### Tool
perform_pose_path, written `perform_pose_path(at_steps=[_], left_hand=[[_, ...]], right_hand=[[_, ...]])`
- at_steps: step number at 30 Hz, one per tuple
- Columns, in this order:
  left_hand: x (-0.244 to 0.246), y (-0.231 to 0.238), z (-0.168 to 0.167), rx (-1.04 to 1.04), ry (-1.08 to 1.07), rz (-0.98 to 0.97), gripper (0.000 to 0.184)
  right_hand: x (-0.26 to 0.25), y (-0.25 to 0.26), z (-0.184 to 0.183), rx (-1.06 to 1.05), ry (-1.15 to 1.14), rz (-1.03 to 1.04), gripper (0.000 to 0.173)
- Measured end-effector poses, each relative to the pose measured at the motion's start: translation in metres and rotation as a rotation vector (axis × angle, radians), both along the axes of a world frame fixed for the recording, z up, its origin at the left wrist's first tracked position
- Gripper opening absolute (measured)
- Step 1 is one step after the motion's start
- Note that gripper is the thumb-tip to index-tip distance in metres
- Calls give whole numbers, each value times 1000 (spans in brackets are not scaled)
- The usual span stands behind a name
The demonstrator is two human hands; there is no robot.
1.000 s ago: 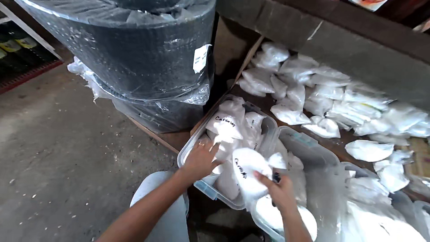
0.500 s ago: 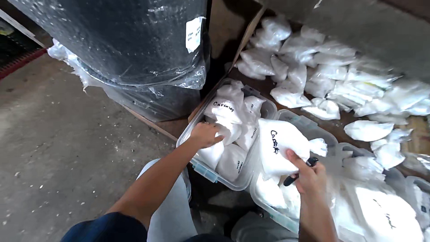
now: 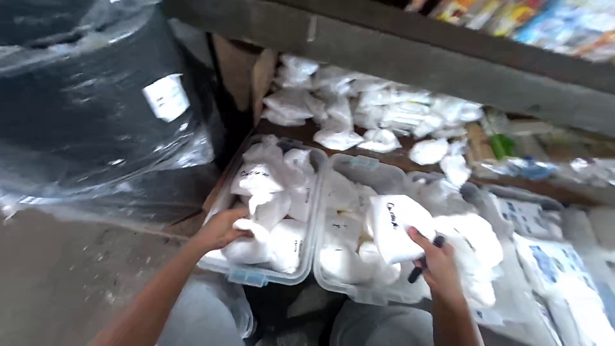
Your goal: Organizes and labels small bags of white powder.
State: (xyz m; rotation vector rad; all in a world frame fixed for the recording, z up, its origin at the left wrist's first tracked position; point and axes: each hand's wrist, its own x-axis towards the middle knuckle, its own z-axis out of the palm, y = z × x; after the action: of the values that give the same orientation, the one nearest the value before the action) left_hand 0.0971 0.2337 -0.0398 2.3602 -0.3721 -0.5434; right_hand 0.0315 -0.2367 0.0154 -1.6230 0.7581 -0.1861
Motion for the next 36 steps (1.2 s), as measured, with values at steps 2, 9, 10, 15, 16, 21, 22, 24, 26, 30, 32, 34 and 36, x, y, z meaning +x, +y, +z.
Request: perform_pose_path(at_steps=[2,9,10,15,16,21,22,24,26,30,32,34,36], left_hand=[[-5,-8,14,-27,-178,1,35],[13,-106,82,-306,-292,173,37],[14,-134,91,-387,-226,231,33],[17,-262,115,-638,40,209,17],[17,-284,117,-612,40,121,18],[1,-401,131,-337,54,-473,35],[-6,-426,129,-306,42,-615,36],[-28,-471,126,-209,18,-797,41],[-54,-502,118,-68,-30,-778,42],[-91,-522,66,-45,-147,-616,52],[-104,-515,43,-167,-232,-593,53],[-106,-494,34,-285,-308,-575,58],[-87,-454,38,-241,-334,-479,57]], right_hand=[[-11,-8,0,8,24,-9,17],[-54,-35,-20,-86,-73,102,18],[-62,-42,-14,-69,-115,59,15],[-107,-102,26,-89,-241,-349,18],[-117,-118,31,-109,-253,-420,18],[-167,-194,42,-209,-201,-387,13],[-170,-206,40,-224,-200,-359,12],[-166,-221,35,-234,-179,-388,13],[-150,-223,25,-248,-83,-496,25],[-134,-229,-19,-458,290,-315,51],[-132,-234,-39,-582,360,-133,52],[-138,-231,-41,-664,297,-83,55],[-149,-235,-41,-739,155,-82,53]])
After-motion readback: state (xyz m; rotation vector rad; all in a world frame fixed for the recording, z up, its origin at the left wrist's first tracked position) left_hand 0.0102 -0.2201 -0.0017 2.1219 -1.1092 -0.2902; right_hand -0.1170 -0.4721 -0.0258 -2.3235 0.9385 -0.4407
